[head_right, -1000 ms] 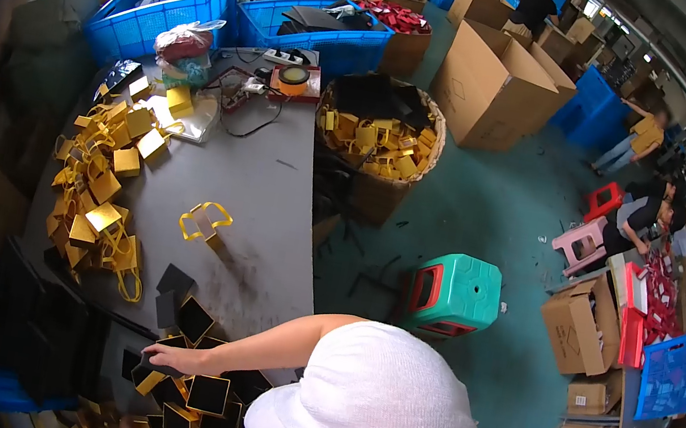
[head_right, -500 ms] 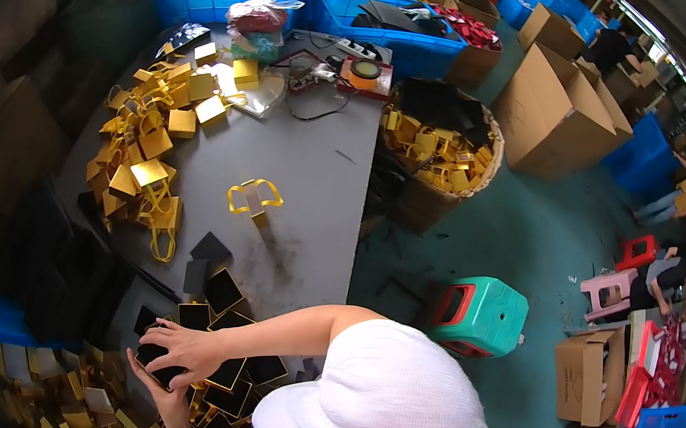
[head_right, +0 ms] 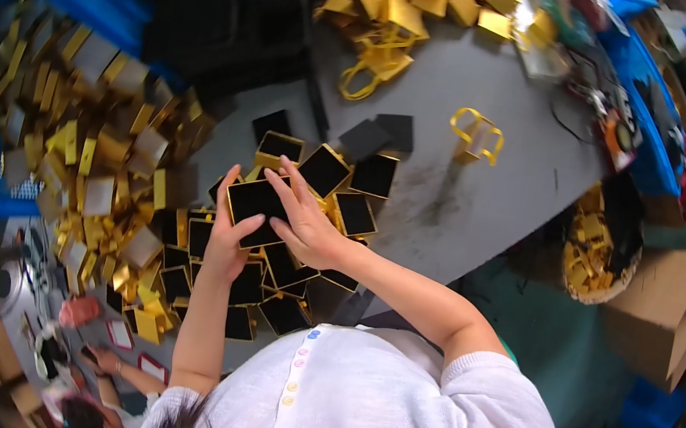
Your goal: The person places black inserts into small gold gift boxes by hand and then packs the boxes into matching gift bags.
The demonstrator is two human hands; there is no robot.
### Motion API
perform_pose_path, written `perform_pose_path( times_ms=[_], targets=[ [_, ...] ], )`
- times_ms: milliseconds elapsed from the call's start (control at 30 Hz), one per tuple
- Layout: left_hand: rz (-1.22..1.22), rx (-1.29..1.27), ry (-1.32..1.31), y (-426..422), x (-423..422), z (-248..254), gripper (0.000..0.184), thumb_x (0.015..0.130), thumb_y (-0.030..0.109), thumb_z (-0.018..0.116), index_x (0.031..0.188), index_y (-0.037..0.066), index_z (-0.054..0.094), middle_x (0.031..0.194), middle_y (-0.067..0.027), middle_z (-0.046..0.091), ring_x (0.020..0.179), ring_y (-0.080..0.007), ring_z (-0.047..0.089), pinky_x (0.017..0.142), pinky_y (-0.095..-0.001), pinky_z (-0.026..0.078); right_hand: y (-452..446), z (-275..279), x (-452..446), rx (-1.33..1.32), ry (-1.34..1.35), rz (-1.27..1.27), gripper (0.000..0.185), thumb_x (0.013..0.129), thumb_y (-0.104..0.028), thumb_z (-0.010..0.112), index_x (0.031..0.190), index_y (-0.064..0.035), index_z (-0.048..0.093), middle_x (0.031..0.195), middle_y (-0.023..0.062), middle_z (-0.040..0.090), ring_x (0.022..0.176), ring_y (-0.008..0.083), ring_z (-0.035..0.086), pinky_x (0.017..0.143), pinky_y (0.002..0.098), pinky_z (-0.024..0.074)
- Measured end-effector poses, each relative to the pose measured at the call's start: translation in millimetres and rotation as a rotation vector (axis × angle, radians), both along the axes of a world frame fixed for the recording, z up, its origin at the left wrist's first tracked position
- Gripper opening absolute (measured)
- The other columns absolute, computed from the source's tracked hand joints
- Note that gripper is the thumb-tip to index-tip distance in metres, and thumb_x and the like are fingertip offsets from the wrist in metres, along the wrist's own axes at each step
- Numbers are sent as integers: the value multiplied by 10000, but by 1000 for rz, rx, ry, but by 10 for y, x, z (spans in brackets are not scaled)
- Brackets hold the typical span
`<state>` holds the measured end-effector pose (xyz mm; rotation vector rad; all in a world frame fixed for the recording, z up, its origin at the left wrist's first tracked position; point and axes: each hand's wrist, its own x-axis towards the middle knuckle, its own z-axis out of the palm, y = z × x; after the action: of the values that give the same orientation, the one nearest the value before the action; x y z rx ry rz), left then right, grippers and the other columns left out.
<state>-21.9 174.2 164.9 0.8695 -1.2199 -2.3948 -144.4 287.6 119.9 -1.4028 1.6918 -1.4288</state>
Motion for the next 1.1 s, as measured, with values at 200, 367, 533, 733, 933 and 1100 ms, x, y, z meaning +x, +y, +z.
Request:
perform_pose_path(
  times_ms=[200, 367, 533, 733, 933, 1100],
  targets=[
    [-15, -460, -249, -166, 220, -210, 815, 723, 64, 798, 1407, 72, 354, 1245, -111, 530, 1159, -228, 521, 983, -357, 439, -229, -359, -638, 80, 366, -145, 658, 719, -97, 689, 1333, -101, 452, 1406, 158, 396, 1323, 360, 345, 1099, 448, 297],
    [449, -1057, -791, -1255, 768, -815, 726, 757, 252, 778, 1349, 30, 420, 1186, -178, 550, 1100, -318, 535, 938, -428, 445, -83, -1235, -1454, 796, 701, -331, 790, 674, -278, 741, 1381, -148, 413, 1431, 197, 377, 1251, 409, 395, 1048, 444, 369],
    [341, -1166, -1318, -1958, 970, -1450, 508, 800, 325, 713, 1159, -2, 565, 1188, -176, 521, 1119, -367, 501, 945, -521, 416, -201, -1326, -1398, 715, 562, -270, 637, 754, -265, 666, 1341, -132, 456, 1398, 205, 418, 1248, 396, 422, 1055, 430, 370],
    [244, -1473, -1145, -1188, 770, -1293, 254, 768, 286, 770, 933, 121, 670, 1392, -153, 362, 1338, -426, 243, 1038, -651, 228, -168, -959, -1393, 378, 304, -582, 354, 938, -214, 568, 1245, -58, 485, 685, 118, 663, 574, 295, 624, 558, 350, 470],
    [183, -1041, -391, -742, 534, -609, 146, 739, 112, 780, 789, 76, 648, 1442, -152, 299, 1344, -403, 287, 1056, -454, 362, -352, -267, -1035, 176, -270, -488, 331, 938, -160, 592, 1241, -84, 485, 669, -11, 556, 546, 38, 407, 495, 209, 318],
    [202, -1116, -401, -602, 379, -459, 178, 684, 45, 777, 763, 70, 620, 1387, -144, 389, 1269, -381, 379, 1011, -479, 379, -641, 190, -589, 14, -486, -232, 302, 946, -120, 577, 1230, -74, 487, 694, -31, 530, 563, 8, 396, 487, 189, 286]
  ],
)
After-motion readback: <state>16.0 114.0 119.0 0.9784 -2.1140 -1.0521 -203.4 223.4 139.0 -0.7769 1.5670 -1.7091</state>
